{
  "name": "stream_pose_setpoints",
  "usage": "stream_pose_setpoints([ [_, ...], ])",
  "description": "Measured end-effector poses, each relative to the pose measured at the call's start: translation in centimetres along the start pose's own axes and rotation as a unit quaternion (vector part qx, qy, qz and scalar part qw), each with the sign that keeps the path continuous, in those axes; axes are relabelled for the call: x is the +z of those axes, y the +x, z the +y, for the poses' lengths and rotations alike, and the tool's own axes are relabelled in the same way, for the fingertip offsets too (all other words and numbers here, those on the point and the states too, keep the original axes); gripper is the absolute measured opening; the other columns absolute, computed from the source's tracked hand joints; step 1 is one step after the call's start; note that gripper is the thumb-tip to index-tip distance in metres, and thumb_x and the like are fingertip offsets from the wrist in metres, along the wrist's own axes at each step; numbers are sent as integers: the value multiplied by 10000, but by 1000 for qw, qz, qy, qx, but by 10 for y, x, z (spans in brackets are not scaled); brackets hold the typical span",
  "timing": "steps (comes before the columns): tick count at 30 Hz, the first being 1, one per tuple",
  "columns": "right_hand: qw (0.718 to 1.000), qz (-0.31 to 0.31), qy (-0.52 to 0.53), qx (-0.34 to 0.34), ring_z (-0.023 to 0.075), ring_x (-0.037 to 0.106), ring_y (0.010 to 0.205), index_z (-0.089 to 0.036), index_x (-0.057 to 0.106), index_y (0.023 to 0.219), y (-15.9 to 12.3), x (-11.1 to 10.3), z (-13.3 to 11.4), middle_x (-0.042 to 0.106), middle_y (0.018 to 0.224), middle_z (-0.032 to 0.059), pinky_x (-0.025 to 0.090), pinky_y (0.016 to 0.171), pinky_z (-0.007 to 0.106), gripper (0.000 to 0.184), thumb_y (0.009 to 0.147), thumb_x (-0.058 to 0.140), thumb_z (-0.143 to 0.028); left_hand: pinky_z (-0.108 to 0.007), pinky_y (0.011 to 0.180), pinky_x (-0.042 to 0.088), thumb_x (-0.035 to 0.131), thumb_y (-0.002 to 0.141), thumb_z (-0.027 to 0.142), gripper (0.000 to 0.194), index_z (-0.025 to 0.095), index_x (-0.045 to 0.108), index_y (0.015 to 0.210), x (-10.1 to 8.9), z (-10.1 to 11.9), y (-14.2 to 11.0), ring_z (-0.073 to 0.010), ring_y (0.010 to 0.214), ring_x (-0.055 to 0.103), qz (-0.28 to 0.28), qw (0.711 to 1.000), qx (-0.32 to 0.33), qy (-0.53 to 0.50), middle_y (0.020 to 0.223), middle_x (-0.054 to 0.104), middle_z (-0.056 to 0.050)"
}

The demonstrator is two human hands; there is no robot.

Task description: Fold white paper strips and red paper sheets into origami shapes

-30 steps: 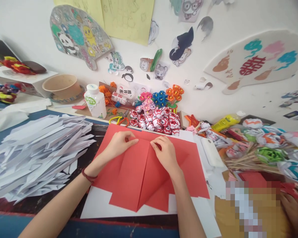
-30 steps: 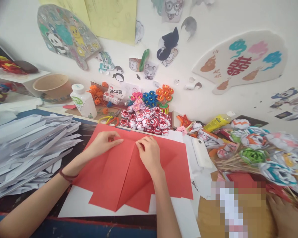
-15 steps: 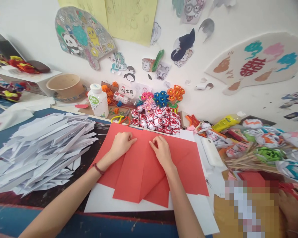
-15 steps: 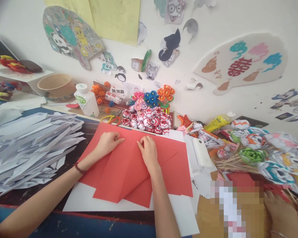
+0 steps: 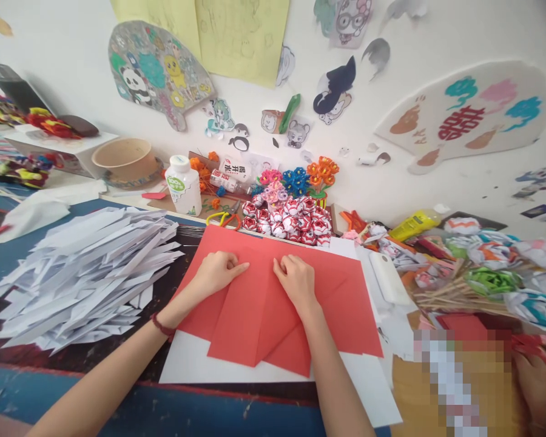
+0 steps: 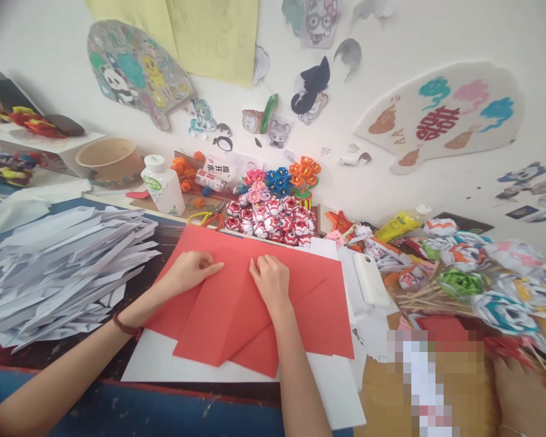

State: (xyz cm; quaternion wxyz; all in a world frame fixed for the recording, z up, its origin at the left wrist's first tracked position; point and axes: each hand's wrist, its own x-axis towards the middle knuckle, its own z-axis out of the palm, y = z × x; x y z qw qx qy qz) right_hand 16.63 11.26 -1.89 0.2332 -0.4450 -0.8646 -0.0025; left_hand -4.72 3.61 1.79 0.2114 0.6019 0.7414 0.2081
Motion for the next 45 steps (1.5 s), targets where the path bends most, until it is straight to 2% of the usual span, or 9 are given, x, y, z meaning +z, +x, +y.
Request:
stream_pose_setpoints([
  [7,997,-59,-39,0,140,555,632,-200,557,715,2,-1,-2,640,709,10,174,546,302,290,979,481,-293,-259,564,220,542,822,433,382,195,370,578,1,-4,-14,-125,534,401,-14,1000,5,14,548,463,8],
  [16,999,-33,16,1,155,596,691,-194,581,830,0,-6,-2,670,797,34,260,592,270,268,1009,390,-254,-255,550,209,503,837,525,472,195,301,568,-3,-3,-35,-104,518,325,-36,999,14,-33,530,349,38],
  [21,992,28,97,76,158,599,686,-203,570,917,-6,-27,-13,664,797,18,310,623,254,213,999,382,-260,-247,568,235,507,809,449,406,201,288,573,7,1,-41,-110,538,339,6,999,-6,-50,535,378,37],
  [25,992,-38,42,109,159,575,610,-211,557,845,-22,-31,-31,636,696,2,241,557,269,189,981,432,-250,-249,569,240,478,828,460,396,204,304,581,13,8,-40,-113,529,345,21,999,-14,-45,536,398,35],
  [28,993,-69,0,98,155,572,610,-202,533,797,-32,-23,-35,638,714,16,213,547,280,237,996,406,-228,-256,559,226,493,826,489,428,204,303,569,13,10,-40,-114,511,336,6,999,-8,-38,511,385,37],
  [33,996,-82,-12,43,157,585,673,-191,511,857,-37,-17,-30,622,759,26,256,566,276,224,1006,347,-158,-255,565,234,532,801,457,401,202,333,566,8,6,-41,-121,532,374,-21,999,10,-29,536,417,27],
  [39,995,-85,-25,43,173,594,716,-184,511,891,-38,-18,-31,627,802,41,292,579,276,167,952,382,-96,-259,562,225,533,799,406,390,202,305,556,7,1,-44,-119,522,358,-24,999,15,-15,521,392,27],
  [42,996,-72,31,52,171,590,703,-190,538,875,-37,-20,-30,627,782,36,319,588,261,221,988,350,-162,-260,552,215,526,810,427,412,204,287,559,5,0,-48,-114,513,340,-18,1000,15,-13,514,372,31],
  [45,974,-32,210,76,159,576,671,-206,600,886,-39,-30,-28,604,725,8,368,610,245,314,1020,328,-288,-252,548,224,491,845,495,430,203,314,583,3,1,-55,-112,516,348,-15,999,23,-24,523,384,36],
])
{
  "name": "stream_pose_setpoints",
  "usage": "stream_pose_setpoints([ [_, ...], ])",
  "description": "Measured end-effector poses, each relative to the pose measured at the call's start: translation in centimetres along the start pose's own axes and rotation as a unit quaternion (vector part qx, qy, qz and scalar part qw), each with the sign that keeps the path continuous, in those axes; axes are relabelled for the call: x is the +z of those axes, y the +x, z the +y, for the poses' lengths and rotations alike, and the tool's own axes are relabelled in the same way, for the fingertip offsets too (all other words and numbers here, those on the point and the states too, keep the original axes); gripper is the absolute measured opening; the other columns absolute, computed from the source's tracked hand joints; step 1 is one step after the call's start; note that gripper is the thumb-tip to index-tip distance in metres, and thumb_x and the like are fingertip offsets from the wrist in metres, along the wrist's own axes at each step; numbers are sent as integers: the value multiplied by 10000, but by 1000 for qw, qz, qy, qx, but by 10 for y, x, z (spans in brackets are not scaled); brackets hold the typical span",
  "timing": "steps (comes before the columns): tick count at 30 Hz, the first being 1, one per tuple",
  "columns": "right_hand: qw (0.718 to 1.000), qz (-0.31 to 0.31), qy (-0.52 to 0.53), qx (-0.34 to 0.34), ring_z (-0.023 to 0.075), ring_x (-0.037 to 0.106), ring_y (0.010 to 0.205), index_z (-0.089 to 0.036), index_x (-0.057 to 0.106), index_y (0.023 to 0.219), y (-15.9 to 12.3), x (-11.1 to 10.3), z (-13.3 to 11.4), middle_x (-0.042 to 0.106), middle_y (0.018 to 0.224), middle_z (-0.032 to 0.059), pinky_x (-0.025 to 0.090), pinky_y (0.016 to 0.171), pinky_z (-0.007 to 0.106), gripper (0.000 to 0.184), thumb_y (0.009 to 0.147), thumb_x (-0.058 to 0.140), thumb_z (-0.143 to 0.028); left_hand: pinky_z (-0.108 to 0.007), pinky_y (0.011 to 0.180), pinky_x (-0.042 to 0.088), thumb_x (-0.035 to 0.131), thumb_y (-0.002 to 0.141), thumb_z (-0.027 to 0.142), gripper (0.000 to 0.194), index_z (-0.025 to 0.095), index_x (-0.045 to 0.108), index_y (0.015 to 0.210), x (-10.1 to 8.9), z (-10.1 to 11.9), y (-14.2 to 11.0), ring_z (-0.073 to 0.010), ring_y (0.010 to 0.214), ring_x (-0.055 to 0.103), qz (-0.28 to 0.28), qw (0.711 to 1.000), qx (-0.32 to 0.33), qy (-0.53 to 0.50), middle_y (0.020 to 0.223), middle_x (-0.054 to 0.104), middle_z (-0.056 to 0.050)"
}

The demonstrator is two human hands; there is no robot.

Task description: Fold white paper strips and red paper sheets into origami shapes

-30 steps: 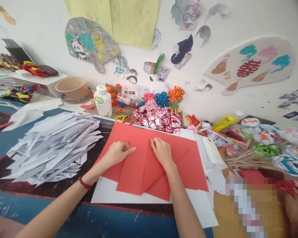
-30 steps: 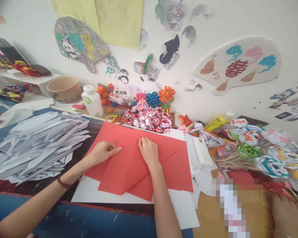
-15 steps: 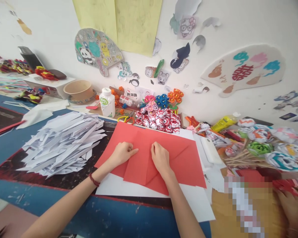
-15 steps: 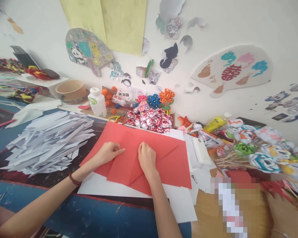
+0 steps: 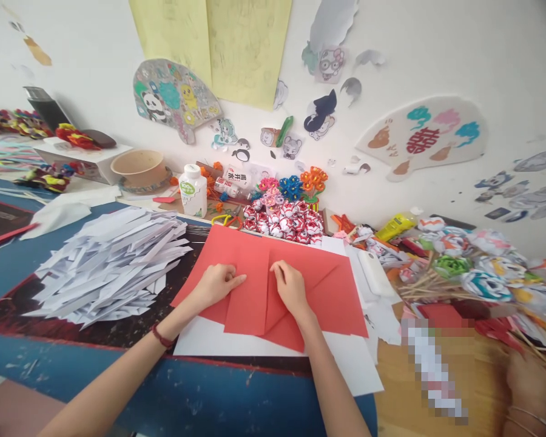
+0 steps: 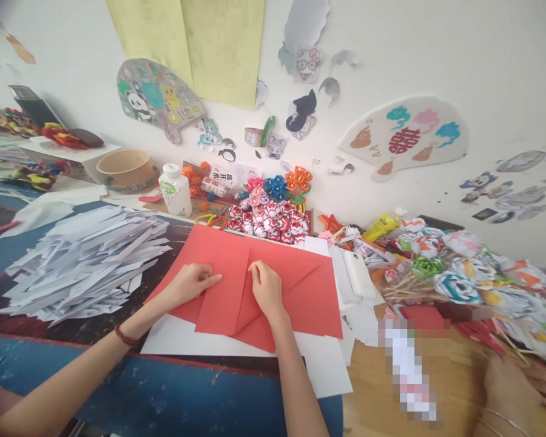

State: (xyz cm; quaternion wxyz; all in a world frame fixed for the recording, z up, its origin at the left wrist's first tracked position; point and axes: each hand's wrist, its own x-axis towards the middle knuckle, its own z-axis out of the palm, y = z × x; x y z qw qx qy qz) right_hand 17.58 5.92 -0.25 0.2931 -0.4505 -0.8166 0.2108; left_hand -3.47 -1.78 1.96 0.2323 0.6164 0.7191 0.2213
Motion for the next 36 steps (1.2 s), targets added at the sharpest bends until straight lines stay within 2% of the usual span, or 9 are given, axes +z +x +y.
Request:
stream_pose_setpoints([
  [2,988,31,147,23,150,536,615,-207,639,882,-6,-10,-5,546,653,-11,385,597,245,352,1015,361,-378,-246,547,234,473,856,543,448,200,353,594,-1,1,-5,-112,518,363,-11,1000,4,-16,528,407,36],
  [5,949,39,308,45,138,471,564,-200,668,856,-23,-25,-20,489,610,-20,378,560,252,357,992,437,-437,-238,551,253,483,845,577,454,197,411,607,-2,1,-12,-123,537,417,-31,999,-2,-35,544,466,25],
  [10,910,20,414,33,122,451,531,-205,660,806,-45,-42,-44,503,599,-20,376,532,250,336,989,473,-415,-237,552,264,513,826,572,437,203,422,610,-1,2,-22,-138,558,465,-47,998,-19,-27,561,515,20],
  [13,928,25,370,30,145,531,621,-214,664,857,-46,-41,-46,572,689,3,434,610,263,311,991,461,-408,-241,543,245,520,829,557,432,205,403,607,1,3,-26,-136,540,450,-44,999,-28,1,553,506,24],
  [17,978,59,192,48,195,612,858,-211,640,921,-43,-22,-34,669,924,55,463,767,295,270,988,439,-379,-243,548,236,503,850,548,428,204,431,605,3,4,-30,-142,533,458,-30,998,-39,25,550,518,17],
  [20,994,53,70,57,206,601,836,-207,584,872,-44,-4,-23,648,885,59,455,769,313,250,992,424,-357,-243,561,240,512,852,517,400,204,473,606,5,6,-33,-157,567,506,-21,998,-54,35,580,570,1],
  [24,999,15,-41,11,196,546,799,-217,502,797,-48,5,-20,565,852,41,438,734,305,234,996,434,-321,-244,575,244,522,853,464,352,206,488,616,7,6,-34,-169,605,541,-16,997,-68,41,624,615,-11],
  [32,994,21,-104,-10,196,507,782,-218,483,791,-50,9,-22,506,844,39,430,722,312,257,1016,388,-297,-244,590,256,528,860,436,346,205,462,612,9,3,-42,-178,625,564,-13,996,-74,41,618,626,-15],
  [36,998,-2,-65,2,207,529,832,-215,536,819,-52,3,-19,526,867,37,448,762,330,192,985,479,-294,-246,577,258,497,874,530,420,206,476,607,8,6,-48,-173,587,555,8,997,-76,29,607,620,-15],
])
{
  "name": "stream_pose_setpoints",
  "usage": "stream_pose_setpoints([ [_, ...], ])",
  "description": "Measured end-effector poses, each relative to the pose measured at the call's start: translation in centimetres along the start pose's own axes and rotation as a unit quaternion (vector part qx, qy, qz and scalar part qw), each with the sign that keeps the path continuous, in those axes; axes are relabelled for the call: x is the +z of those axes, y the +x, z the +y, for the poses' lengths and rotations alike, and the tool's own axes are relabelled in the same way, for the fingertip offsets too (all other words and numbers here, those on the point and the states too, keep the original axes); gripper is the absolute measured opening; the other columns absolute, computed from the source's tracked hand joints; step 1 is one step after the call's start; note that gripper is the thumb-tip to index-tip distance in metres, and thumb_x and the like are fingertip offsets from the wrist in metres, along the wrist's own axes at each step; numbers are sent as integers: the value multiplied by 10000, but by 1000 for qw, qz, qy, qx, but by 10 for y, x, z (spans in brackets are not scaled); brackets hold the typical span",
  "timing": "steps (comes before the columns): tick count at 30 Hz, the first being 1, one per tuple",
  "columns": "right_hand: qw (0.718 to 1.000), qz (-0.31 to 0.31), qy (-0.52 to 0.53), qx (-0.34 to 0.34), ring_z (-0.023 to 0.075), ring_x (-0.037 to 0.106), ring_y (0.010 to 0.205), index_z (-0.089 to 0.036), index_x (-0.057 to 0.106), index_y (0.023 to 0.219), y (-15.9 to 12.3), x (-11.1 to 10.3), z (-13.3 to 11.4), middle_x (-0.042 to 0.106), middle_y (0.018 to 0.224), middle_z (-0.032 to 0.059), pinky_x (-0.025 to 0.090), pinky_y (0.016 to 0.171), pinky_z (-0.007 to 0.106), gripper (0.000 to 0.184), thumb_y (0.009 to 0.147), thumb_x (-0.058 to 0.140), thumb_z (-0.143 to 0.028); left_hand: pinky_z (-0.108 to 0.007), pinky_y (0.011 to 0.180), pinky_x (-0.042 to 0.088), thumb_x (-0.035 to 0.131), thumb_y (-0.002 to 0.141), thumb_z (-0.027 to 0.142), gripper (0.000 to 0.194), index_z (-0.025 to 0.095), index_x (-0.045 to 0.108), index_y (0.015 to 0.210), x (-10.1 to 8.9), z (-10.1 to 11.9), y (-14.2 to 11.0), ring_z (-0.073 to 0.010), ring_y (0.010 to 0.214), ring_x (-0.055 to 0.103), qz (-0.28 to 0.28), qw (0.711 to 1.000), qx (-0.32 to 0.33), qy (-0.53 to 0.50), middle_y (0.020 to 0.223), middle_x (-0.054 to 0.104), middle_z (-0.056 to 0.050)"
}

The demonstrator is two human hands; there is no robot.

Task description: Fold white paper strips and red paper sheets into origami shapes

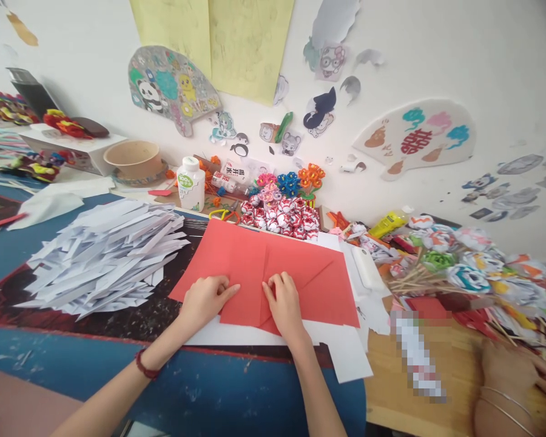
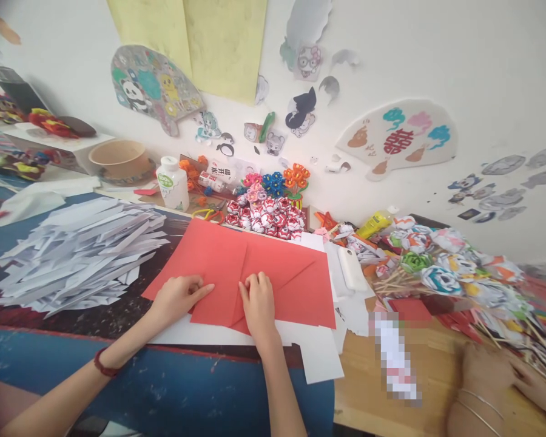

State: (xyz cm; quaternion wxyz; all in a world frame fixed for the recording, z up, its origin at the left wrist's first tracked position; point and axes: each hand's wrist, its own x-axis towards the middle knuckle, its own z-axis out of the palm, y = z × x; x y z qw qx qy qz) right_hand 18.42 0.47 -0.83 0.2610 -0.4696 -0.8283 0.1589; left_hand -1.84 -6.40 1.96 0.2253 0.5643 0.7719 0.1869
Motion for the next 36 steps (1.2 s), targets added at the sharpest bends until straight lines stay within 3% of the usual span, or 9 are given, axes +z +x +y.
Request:
stream_pose_setpoints([
  [3,996,-49,75,-8,226,555,959,-239,619,917,-8,-14,7,570,974,42,469,860,355,74,912,620,-313,-245,575,265,511,858,571,429,210,542,627,-1,-1,-4,-177,593,571,-22,1000,2,-17,614,636,-14],
  [7,991,-82,105,-20,262,503,1181,-314,654,1120,-21,-28,11,552,1262,47,440,1003,398,308,826,730,-361,-242,570,263,562,829,524,379,210,539,619,-2,-4,-9,-173,592,580,-47,999,2,-11,604,637,-5],
  [11,993,-93,74,-21,299,471,1243,-360,605,1266,-24,-28,10,482,1431,32,416,1036,466,484,804,745,-397,-239,566,262,611,799,458,313,211,500,643,-1,-5,-13,-169,622,596,-56,998,-5,3,642,655,9],
  [18,993,-108,50,-18,317,487,1222,-361,585,1304,-19,-26,10,462,1468,32,433,996,480,549,783,754,-399,-242,578,271,600,811,382,293,205,441,640,3,-3,-19,-162,621,587,-57,998,4,-13,633,649,11],
  [36,991,-128,50,-8,310,443,1244,-358,556,1338,-22,-27,10,417,1511,0,394,1039,468,568,806,732,-450,-240,565,255,542,818,415,336,204,370,621,0,-4,-37,-140,557,498,-36,999,-4,-12,579,544,19],
])
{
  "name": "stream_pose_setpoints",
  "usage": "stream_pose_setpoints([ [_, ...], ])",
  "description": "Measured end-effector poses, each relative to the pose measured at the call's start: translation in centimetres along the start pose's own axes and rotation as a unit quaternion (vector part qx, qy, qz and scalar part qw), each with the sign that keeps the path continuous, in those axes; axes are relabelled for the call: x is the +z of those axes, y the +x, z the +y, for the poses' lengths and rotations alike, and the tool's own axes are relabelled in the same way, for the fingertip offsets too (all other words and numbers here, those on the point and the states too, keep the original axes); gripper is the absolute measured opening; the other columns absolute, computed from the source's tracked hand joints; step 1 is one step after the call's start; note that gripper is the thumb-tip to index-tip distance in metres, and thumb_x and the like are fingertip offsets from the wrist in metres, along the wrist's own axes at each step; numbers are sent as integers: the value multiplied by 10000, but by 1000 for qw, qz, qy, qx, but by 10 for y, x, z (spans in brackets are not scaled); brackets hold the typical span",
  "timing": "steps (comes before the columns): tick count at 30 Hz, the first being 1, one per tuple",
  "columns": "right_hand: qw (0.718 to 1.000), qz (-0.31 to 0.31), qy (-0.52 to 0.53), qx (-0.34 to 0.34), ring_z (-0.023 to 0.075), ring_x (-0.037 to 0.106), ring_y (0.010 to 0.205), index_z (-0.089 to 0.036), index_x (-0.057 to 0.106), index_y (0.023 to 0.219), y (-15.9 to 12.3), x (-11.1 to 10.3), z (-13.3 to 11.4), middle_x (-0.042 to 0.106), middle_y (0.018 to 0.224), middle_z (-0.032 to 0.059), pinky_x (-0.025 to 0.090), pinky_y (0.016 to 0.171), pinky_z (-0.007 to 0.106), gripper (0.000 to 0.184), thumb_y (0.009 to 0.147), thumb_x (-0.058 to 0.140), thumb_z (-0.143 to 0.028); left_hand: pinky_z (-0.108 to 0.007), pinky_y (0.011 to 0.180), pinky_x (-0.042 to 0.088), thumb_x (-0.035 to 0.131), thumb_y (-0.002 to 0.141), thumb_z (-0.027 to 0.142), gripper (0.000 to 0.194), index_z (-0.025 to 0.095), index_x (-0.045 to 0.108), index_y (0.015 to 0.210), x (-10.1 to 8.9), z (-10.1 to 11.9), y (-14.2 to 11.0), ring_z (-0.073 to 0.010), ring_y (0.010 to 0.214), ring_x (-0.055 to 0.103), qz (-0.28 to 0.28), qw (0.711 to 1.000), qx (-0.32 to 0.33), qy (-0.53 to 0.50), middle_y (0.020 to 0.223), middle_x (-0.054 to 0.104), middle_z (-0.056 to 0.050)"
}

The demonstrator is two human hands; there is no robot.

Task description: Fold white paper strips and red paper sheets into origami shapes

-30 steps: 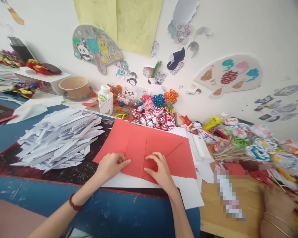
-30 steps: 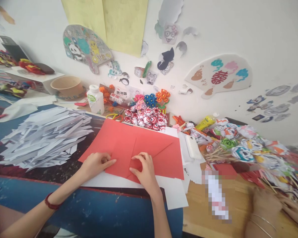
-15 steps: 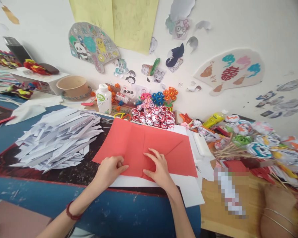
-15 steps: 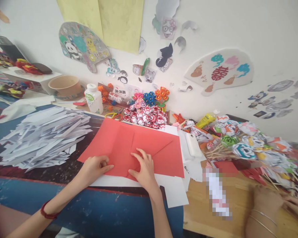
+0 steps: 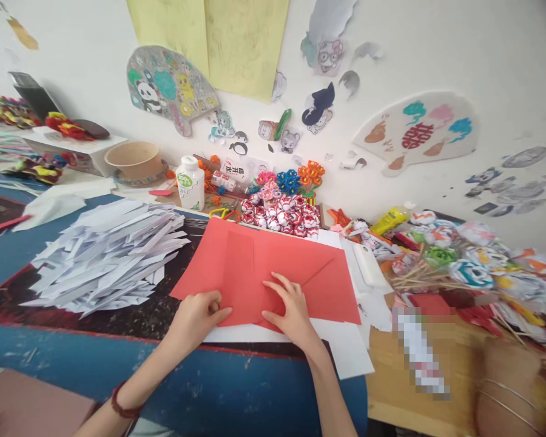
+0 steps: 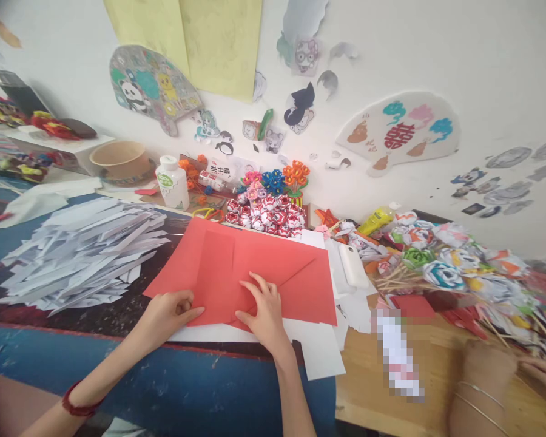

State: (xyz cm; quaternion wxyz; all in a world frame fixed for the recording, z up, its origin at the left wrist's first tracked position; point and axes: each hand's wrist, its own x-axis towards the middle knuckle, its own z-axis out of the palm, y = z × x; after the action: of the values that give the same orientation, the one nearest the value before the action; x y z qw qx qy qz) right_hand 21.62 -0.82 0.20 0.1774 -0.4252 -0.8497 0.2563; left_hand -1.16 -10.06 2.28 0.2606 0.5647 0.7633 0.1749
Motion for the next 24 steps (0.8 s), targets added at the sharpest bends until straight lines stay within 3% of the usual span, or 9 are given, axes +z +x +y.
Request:
stream_pose_setpoints([
  [7,1000,-14,13,9,300,420,1272,-372,553,1338,-1,-4,-3,391,1528,-22,366,1063,456,556,816,719,-463,-237,568,254,539,827,429,348,203,366,627,1,1,-2,-138,565,502,-6,1000,-1,2,590,548,21],
  [13,999,-37,13,17,308,392,1294,-379,507,1374,-2,-10,-7,348,1552,-28,354,1071,459,730,713,803,-468,-236,562,241,539,834,491,379,209,361,653,3,1,-6,-134,554,476,-6,1000,-3,6,595,522,38],
  [18,999,-40,1,30,301,389,1296,-381,489,1380,-1,-8,-9,345,1549,-33,358,1064,456,755,696,810,-379,-236,566,240,545,819,414,332,210,343,651,4,3,-9,-136,565,464,-17,1000,6,4,587,493,39],
  [24,998,-42,20,31,315,375,1307,-376,505,1367,-1,-8,-9,340,1555,-26,345,1073,484,718,712,798,-384,-242,567,238,525,823,395,329,213,321,639,2,-1,-15,-130,549,409,-10,1000,11,-10,574,436,42],
])
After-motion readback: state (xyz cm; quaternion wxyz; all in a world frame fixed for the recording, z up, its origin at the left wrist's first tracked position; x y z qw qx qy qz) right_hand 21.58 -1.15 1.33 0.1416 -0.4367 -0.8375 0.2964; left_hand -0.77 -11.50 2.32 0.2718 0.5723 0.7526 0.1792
